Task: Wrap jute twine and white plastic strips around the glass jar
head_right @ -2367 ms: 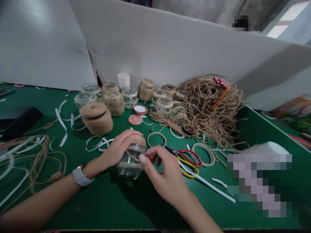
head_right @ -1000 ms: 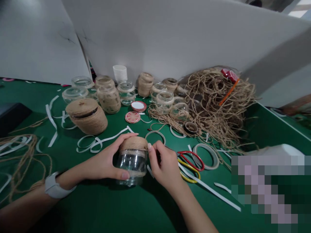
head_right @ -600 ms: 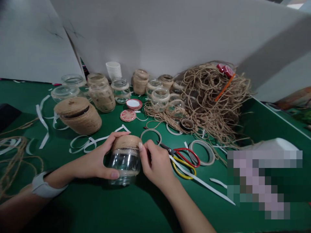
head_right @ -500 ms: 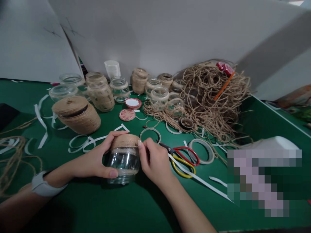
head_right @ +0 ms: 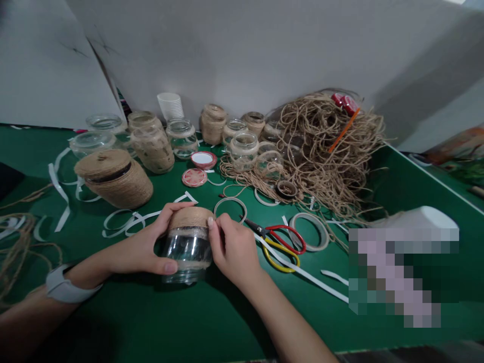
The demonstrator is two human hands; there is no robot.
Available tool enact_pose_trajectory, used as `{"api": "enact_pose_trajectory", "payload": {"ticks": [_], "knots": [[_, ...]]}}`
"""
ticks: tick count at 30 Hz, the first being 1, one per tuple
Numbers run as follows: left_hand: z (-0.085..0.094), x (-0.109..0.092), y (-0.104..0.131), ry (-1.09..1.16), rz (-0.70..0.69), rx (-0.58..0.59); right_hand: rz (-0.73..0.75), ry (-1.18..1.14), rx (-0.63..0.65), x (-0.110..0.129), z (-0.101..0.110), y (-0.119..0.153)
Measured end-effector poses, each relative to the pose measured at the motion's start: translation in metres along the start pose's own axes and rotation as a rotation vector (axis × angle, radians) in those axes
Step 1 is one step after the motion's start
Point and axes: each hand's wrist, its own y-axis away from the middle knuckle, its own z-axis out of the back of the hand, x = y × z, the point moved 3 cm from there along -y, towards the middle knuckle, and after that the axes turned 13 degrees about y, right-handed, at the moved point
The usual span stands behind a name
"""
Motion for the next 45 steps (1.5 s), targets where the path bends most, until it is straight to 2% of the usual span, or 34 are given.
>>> {"api": "enact_pose_trajectory", "payload": {"ticks": [10,15,17,21,27,32,39,45], "knots": [[0.0,-0.001,0.0,0.024,-0.014,0.022,-0.059,-0.124,0.037,0.0,-0.002,-0.004],[0.005,0.0,0.002,0.024,0.031,0.072,-0.186,-0.446,0.177,-0.006,-0.004,-0.003],[0.009,0.001,0.003,0.009,0.036,0.09,-0.25,-0.521,0.16,-0.01,-0.002,-0.003],[0.012,0.0,0.005,-0.003,0.02,0.112,-0.305,-0.476,0.051,-0.016,0.004,-0.003],[0.012,0.001,0.005,0.021,0.026,0.11,-0.178,-0.429,0.197,-0.004,0.001,-0.001],[0.012,0.0,0.004,0.007,0.045,0.106,-0.154,-0.434,0.216,-0.002,0.001,-0.001],[0.012,-0.001,0.003,0.017,0.055,0.108,-0.227,-0.534,0.265,-0.003,-0.004,0.0],[0.019,0.0,0.006,-0.049,0.041,0.135,-0.335,-0.616,0.214,-0.012,-0.009,-0.003]]}}
